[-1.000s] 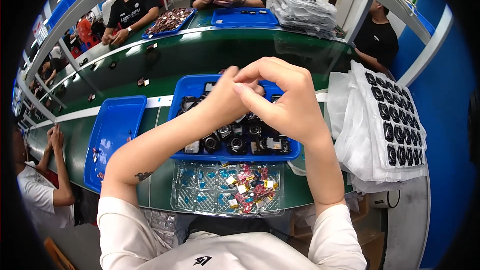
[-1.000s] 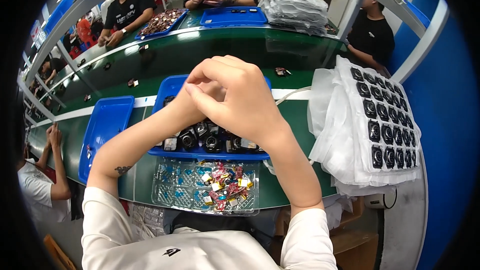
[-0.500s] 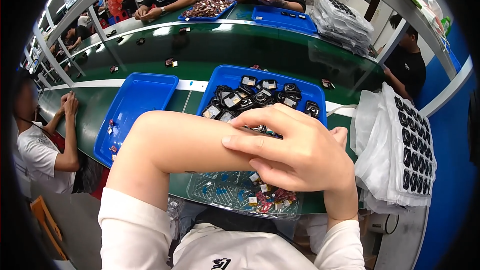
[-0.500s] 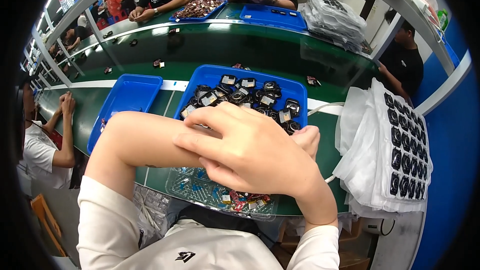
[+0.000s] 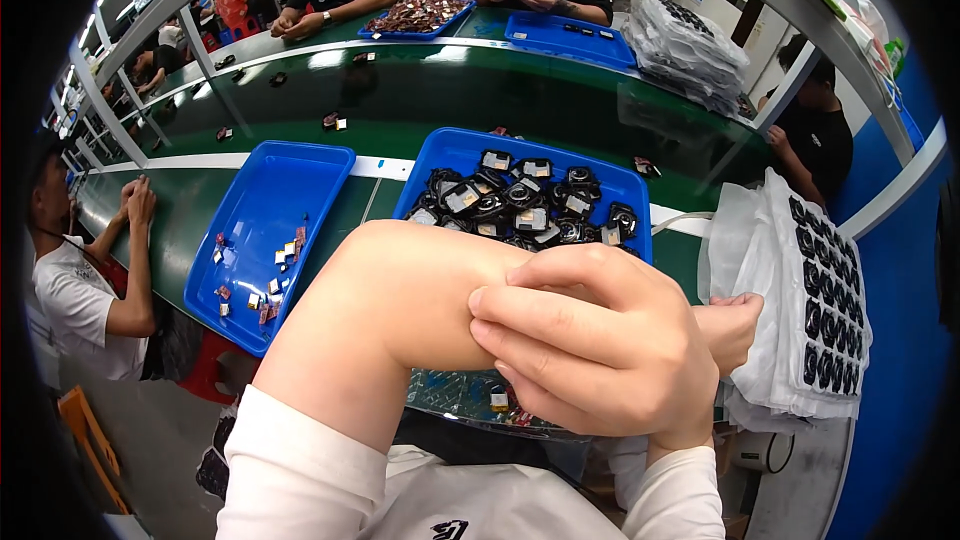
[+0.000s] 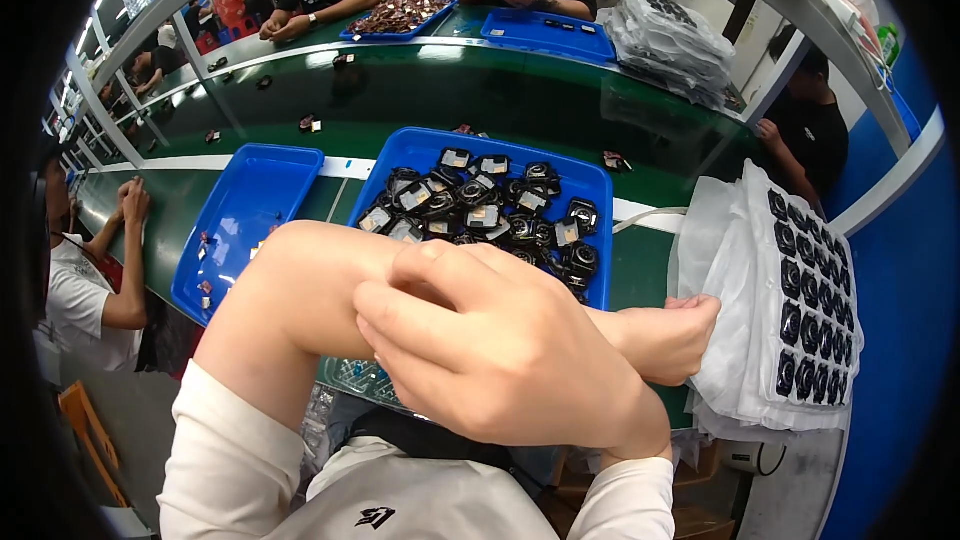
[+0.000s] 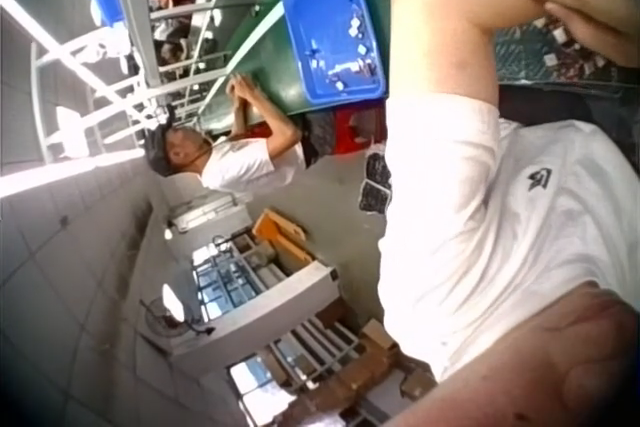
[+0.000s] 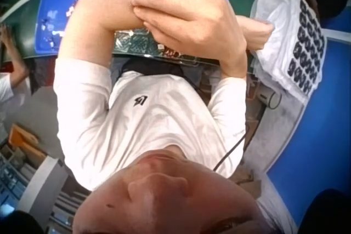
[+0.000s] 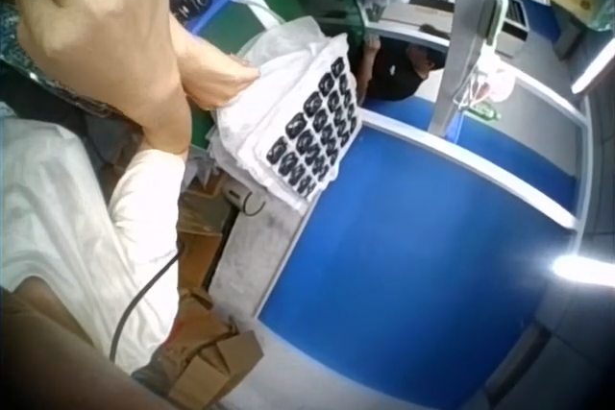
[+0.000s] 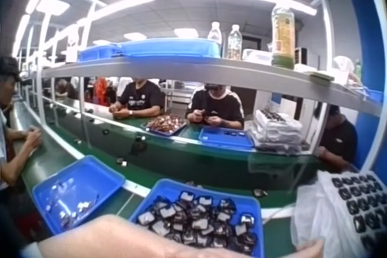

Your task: Manually assembling small electronic modules by inserting small chips/sensors into housing units at a factory production line.

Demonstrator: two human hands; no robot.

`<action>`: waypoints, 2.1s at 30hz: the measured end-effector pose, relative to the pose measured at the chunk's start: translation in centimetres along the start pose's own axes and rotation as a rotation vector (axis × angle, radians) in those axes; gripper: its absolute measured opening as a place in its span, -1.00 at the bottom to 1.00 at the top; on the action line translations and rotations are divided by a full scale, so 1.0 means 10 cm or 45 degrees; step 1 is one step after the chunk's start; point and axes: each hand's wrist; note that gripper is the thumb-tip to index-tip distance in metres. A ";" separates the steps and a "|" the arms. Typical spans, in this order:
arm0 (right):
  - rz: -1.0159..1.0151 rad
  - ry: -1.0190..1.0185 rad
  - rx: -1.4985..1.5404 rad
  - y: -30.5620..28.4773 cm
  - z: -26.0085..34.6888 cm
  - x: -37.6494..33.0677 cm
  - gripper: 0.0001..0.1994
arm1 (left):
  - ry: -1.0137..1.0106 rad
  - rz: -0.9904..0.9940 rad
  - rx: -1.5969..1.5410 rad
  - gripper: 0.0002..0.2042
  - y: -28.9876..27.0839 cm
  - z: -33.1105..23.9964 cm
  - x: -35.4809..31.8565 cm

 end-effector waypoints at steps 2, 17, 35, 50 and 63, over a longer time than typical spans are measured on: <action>0.019 -0.022 -0.007 -0.07 0.05 0.01 -0.64 | -0.009 -0.001 -0.005 -0.71 -0.03 0.00 -0.03; 0.212 0.047 0.015 -0.02 0.03 0.02 -0.80 | -0.114 0.005 -0.034 -0.70 -0.24 -0.05 -0.38; 0.157 0.019 -0.077 0.15 -0.07 -0.04 -0.57 | -0.103 -0.012 -0.312 -0.68 0.01 -0.38 -0.44; 0.162 -0.026 0.165 0.25 -0.20 -0.09 -0.64 | -0.124 0.020 -0.530 -0.67 0.08 -0.62 -0.66; 0.178 0.024 -0.326 0.05 -0.36 -0.15 -0.85 | 0.038 0.061 -0.674 -0.66 0.06 -0.73 -0.38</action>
Point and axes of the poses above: each hand's wrist, its own x-axis towards the middle knuckle, its own y-axis out of the palm, z = x × y, and after that the axes turned 14 degrees about -z, right-handed
